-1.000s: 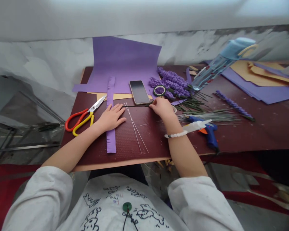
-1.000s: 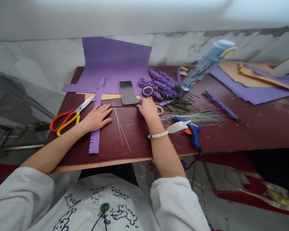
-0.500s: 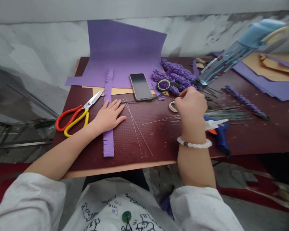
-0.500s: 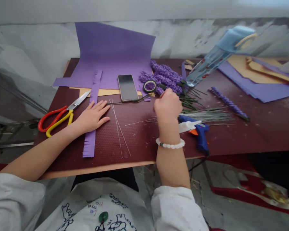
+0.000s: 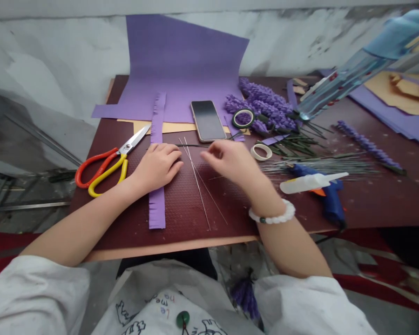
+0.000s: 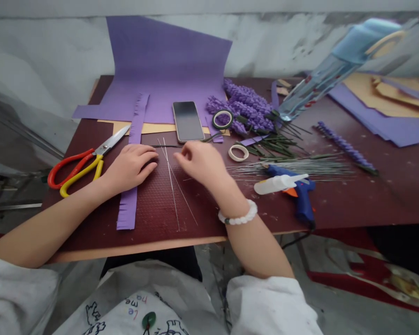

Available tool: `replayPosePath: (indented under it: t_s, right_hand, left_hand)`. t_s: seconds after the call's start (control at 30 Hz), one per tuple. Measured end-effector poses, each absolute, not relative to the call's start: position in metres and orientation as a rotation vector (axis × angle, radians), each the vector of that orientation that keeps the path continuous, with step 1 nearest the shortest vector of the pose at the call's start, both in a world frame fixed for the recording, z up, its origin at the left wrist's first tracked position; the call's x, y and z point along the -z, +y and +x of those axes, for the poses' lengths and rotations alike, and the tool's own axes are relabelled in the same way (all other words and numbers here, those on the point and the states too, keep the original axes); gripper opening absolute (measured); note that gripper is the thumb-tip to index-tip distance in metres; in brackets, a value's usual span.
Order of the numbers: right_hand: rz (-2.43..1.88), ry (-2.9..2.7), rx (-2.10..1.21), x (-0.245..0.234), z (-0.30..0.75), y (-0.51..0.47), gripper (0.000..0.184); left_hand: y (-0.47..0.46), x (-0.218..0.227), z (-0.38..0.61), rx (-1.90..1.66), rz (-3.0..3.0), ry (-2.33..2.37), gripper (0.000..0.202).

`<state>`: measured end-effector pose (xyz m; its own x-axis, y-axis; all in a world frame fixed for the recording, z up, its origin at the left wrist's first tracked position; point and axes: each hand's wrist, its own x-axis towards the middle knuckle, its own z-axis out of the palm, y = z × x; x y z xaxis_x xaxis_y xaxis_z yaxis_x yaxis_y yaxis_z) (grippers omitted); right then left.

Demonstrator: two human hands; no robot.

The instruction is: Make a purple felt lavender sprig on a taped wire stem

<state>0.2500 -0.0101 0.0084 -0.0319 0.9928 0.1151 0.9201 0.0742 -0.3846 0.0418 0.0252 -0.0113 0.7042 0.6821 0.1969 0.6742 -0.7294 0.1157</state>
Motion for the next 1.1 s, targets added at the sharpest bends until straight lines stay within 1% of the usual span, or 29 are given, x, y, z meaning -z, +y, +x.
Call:
replayPosePath:
  t_s: [0.17, 0.23, 0.47, 0.67, 0.83, 1.1]
  right_hand:
    - [-2.046, -2.190, -0.292, -0.001, 0.218, -0.015, 0.025]
    - [-2.108, -2.198, -0.314, -0.001, 0.217, -0.014, 0.024]
    - [-2.296, -2.190, -0.309, -0.009, 0.217, -0.020, 0.026]
    - [-2.310, -2.186, -0.484, -0.014, 0.217, -0.025, 0.020]
    - [-2.309, -2.167, -0.363, -0.013, 0.215, -0.028, 0.029]
    - [-2.381, -2.215, -0.316, -0.015, 0.209, -0.030, 0.026]
  left_hand:
    - [0.023, 0.013, 0.043, -0.376, 2.868, 1.099, 0.035]
    - [0.024, 0.016, 0.043, -0.368, 2.859, 1.084, 0.036]
    - [0.023, 0.018, 0.044, -0.301, 2.823, 1.140, 0.041]
    - [0.022, 0.016, 0.044, -0.241, 2.809, 1.148, 0.045]
    - [0.021, 0.014, 0.045, -0.258, 2.754, 1.152, 0.048]
    - [0.022, 0.014, 0.044, -0.288, 2.718, 1.157, 0.050]
